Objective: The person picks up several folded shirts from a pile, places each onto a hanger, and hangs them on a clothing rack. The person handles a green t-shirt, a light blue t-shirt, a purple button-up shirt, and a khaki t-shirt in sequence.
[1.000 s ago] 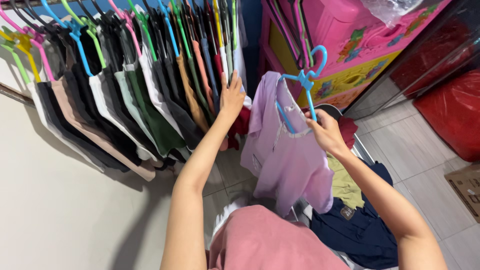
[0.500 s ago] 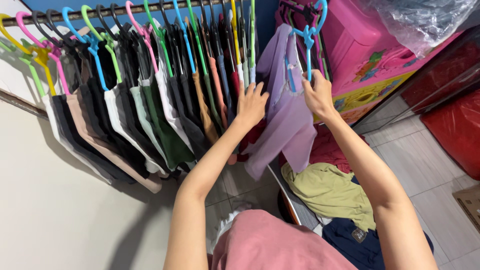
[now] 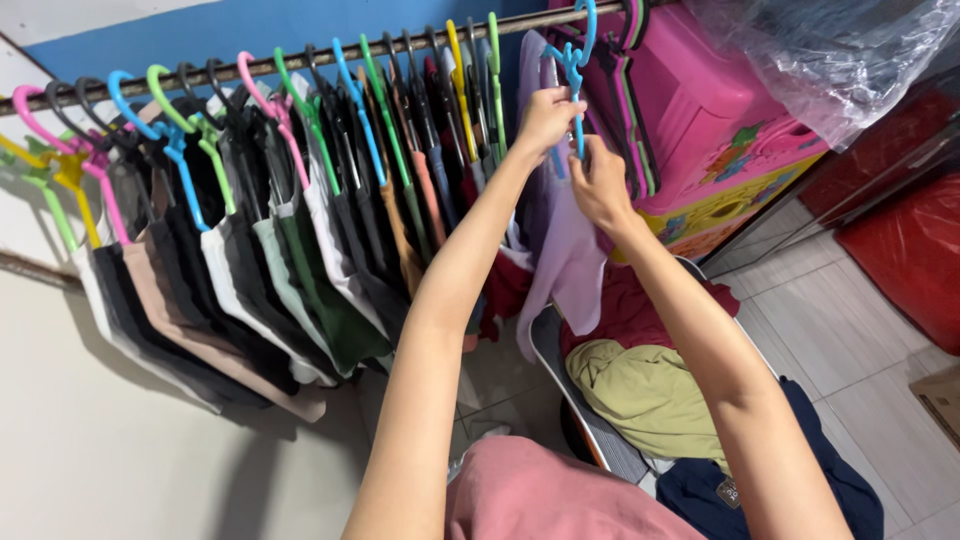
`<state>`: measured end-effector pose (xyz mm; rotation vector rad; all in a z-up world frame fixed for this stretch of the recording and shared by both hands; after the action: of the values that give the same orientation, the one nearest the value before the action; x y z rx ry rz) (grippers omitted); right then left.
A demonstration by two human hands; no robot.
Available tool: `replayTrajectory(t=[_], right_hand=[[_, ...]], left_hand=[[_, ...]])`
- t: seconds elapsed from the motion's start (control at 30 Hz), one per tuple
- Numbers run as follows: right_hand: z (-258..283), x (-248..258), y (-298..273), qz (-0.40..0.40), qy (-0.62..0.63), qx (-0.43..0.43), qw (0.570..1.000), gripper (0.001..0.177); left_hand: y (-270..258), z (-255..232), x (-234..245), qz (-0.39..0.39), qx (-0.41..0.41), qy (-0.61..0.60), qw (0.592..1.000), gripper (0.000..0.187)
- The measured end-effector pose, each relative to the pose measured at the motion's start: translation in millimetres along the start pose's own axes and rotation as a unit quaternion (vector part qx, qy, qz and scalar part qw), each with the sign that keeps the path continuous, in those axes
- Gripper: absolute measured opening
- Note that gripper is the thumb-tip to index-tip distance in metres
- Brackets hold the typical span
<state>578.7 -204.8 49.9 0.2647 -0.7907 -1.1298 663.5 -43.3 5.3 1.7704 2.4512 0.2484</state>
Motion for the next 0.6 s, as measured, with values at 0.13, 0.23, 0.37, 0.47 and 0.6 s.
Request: replayTrajectory(t=[0.13, 0.23, 0.37, 0.47, 0.6], right_hand=[[-1, 0, -10, 0.037, 0.042, -0.036, 0.998, 0.052], [8, -2, -29, 0.053, 0.046, 0.030, 0.997, 0.076], [-8, -12, -32, 0.063, 0.007, 0.001, 0.998, 0.083], [-24, -25, -33, 0.065, -0.022, 0.029, 0.997, 0.085], [-46, -40, -39, 0.110, -0.026, 0.023, 0.993, 0.086]], left_hand=[[12, -5, -5, 0.009, -0.006, -0.081, 0.997, 0.014], [25, -10, -3, 0.020, -0.018, -0.099, 0.995, 0.021], [36, -9, -8, 0.013, -0.071, -0.048, 0.996, 0.028], [34, 3, -4, 0.003, -0.075, -0.030, 0.997, 0.031], [25, 25, 19, -0.017, -0.028, -0.078, 0.996, 0.036]])
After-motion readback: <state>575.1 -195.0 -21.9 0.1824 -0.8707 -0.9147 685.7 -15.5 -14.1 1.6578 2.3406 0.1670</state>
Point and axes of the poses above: each hand's wrist, its own y-axis towards the middle knuckle, its own x-axis out of the back of the hand, z = x × y, the point moved 6 cm from there along y, towards the middle knuckle, and after that the axes turned 6 degrees about y, right-handed, at the moved point
